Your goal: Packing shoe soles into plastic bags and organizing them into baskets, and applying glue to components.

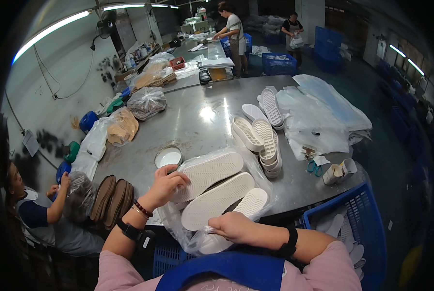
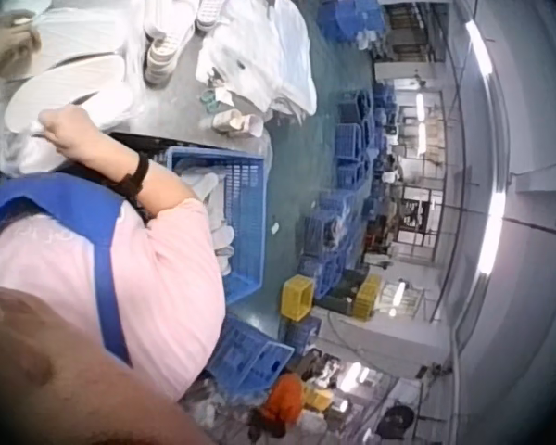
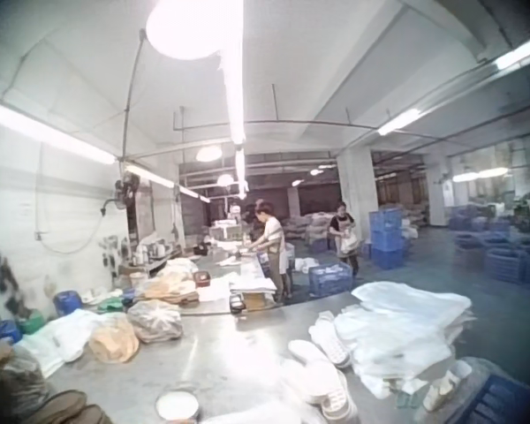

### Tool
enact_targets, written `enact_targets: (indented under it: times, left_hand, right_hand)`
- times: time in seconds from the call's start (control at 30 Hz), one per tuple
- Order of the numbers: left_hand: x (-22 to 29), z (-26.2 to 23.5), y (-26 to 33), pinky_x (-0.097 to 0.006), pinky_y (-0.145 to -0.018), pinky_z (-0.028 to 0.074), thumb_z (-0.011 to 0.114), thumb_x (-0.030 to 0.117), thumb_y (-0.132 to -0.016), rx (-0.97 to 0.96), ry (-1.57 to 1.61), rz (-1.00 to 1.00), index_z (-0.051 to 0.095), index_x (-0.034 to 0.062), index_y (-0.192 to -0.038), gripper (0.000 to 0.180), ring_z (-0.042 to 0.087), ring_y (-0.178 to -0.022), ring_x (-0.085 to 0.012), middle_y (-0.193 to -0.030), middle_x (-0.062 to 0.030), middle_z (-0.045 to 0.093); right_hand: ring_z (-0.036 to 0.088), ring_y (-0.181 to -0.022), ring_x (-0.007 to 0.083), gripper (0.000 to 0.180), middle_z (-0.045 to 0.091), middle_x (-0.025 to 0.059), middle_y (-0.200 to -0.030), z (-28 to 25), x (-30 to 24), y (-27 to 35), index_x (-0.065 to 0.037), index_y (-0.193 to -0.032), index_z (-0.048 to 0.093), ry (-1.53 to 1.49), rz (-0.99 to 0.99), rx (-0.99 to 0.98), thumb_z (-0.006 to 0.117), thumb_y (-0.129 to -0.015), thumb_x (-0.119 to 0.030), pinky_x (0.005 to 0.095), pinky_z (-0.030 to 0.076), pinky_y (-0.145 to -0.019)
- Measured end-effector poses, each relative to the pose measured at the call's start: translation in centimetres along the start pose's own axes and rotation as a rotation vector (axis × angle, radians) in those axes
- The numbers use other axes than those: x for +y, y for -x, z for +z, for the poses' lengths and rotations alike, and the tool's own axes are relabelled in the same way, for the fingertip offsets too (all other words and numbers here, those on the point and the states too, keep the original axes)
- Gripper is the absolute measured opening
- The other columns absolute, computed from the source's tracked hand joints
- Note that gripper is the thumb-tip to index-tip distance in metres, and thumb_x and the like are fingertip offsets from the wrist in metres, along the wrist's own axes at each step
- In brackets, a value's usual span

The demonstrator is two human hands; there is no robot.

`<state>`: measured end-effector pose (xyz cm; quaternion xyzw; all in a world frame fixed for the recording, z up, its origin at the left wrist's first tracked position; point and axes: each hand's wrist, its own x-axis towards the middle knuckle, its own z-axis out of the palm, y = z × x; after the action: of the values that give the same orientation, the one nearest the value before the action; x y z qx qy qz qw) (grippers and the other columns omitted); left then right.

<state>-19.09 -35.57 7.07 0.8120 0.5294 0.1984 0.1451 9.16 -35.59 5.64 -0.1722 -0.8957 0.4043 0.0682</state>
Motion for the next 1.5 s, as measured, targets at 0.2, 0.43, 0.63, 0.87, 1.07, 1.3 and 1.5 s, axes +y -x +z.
enact_targets:
  times: [0.2,0.43,0.63,0.87,1.07,1.3,1.5]
  left_hand:
    - [7.7,4.0,5.0,-0.037,-0.095,0.039,0.055,0.032,-0.086,-0.400,0.128,0.416,0.044,0.0089,-0.127,0.048,0.050,-0.113,-0.0310,-0.125,-0.0163,0.048]
    - [7.2,-6.4,6.7,-0.040,-0.080,0.042,0.067,0.046,-0.070,-0.874,-0.478,-0.163,0.068,0.0092,-0.083,0.039,0.058,-0.095,-0.0252,-0.071,-0.0088,0.064]
    - [9.3,-13.2,7.4,-0.042,-0.087,0.035,0.067,0.018,-0.059,0.105,-1.199,-0.154,0.055,0.0101,-0.057,0.015,0.052,-0.092,-0.0216,-0.082,-0.0024,0.059]
    - [15.2,-15.4,8.9,-0.043,-0.086,0.039,0.069,0.003,-0.053,0.905,-0.290,0.091,0.038,0.0052,-0.056,0.032,0.050,-0.087,-0.0288,-0.091,-0.0118,0.053]
    - [23.1,-10.2,-2.5,-0.049,-0.099,0.028,0.067,0.012,-0.067,0.767,-0.476,0.598,0.054,0.0159,-0.067,0.013,0.052,-0.102,-0.0209,-0.111,-0.0040,0.061]
    - [14.5,0.3,-2.3,-0.040,-0.099,0.038,0.061,0.025,-0.085,0.128,0.108,0.336,0.045,-0.0025,-0.126,0.052,0.056,-0.105,-0.0280,-0.119,-0.0171,0.054]
    - [10.6,1.3,-4.2,-0.030,-0.064,0.053,0.048,0.020,-0.092,0.298,1.615,-0.417,0.047,0.0011,-0.125,0.038,0.064,-0.073,-0.0188,-0.095,-0.0134,0.063]
  right_hand:
    - [0.060,-0.068,0.0324,0.034,0.058,0.0166,-0.067,-5.0,-2.1,2.9,-0.005,-0.084,0.051,-0.106,-0.095,-0.498,0.046,-0.093,-0.037,0.0401,0.045,-0.063]
    - [0.060,-0.096,0.0340,0.080,0.060,0.0264,-0.103,-14.5,5.1,3.2,0.007,-0.116,0.049,0.448,0.752,-0.557,0.048,-0.081,-0.066,0.0406,0.046,-0.080]
    - [0.032,-0.130,0.0372,0.095,0.034,0.0340,-0.134,-21.5,3.7,2.3,0.017,-0.129,0.031,0.516,0.237,0.668,0.065,-0.075,-0.054,0.0372,0.026,-0.107]
    - [0.045,-0.120,0.0303,0.082,0.041,0.0241,-0.132,-15.2,-7.7,3.4,0.006,-0.124,0.042,-0.868,-0.422,0.415,0.081,-0.062,-0.031,0.0395,0.029,-0.105]
    - [0.057,-0.074,0.0229,0.040,0.057,0.0140,-0.090,-9.1,-11.1,-1.2,0.000,-0.091,0.051,-0.194,-0.463,0.323,0.076,-0.069,-0.021,0.0345,0.046,-0.066]
    - [0.054,-0.063,0.0195,0.023,0.057,0.0096,-0.073,-10.0,-8.9,0.6,-0.001,-0.087,0.056,-0.216,-0.219,0.636,0.066,-0.083,-0.022,0.0283,0.044,-0.060]
    - [0.060,-0.067,0.0351,0.027,0.059,0.0173,-0.070,-9.8,-13.4,1.4,0.007,-0.080,0.058,0.258,-0.240,0.273,0.063,-0.079,-0.020,0.0413,0.049,-0.064]
